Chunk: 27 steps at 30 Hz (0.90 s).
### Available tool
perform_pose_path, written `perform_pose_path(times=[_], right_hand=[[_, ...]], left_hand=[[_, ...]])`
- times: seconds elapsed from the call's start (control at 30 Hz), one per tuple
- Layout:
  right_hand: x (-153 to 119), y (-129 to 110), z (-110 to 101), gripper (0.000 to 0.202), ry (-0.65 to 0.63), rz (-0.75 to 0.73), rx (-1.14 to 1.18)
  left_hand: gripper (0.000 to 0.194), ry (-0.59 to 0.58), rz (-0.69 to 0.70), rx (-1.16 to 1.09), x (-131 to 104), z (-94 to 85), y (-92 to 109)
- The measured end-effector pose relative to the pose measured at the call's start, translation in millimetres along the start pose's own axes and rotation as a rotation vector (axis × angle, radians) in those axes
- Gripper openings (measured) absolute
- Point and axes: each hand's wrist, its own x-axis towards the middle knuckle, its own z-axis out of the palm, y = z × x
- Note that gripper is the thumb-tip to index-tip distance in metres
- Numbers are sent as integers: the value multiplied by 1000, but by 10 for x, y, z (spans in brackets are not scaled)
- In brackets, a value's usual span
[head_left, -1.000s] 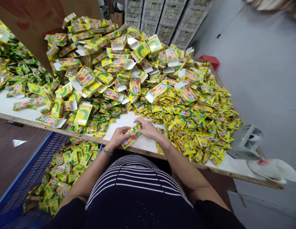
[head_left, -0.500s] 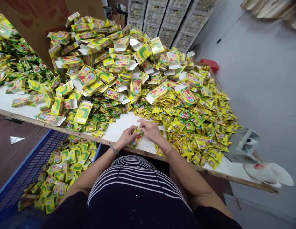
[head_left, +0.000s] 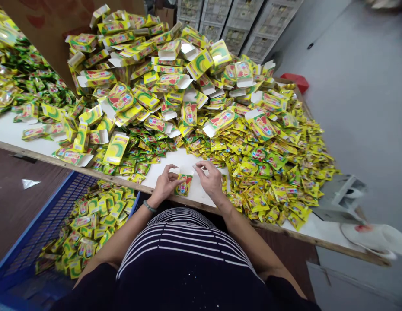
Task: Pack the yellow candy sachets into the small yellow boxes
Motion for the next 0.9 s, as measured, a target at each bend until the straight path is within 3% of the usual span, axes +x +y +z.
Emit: perform_pose_path(times=[0.1,0.23,0.33,0.43,0.6,0.77,0.9], right_hand=[[-135,154,107,26,-48,85,157],[-290,271,230,38,-57,250,306],[-303,260,200,27,-56,143,234],[-222,243,120,19,-126,37,125],[-46,228,49,30,-139,158,113],[-32,62,-5,16,-250,-17,38],[-47,-15,0,13,-247,8,53]], left_hand=[[61,59,31,25,-45,-1,-35],[44,66,114,148,-72,-11,-39],[31,52,154,221,-70,-11,-3],[31,30,115,222,-52,-2,18],[36,-33,65,155,-11,4,-34],[51,11,-28,6,5,-6,-61],[49,-6,-28,21,6,-1,-55]])
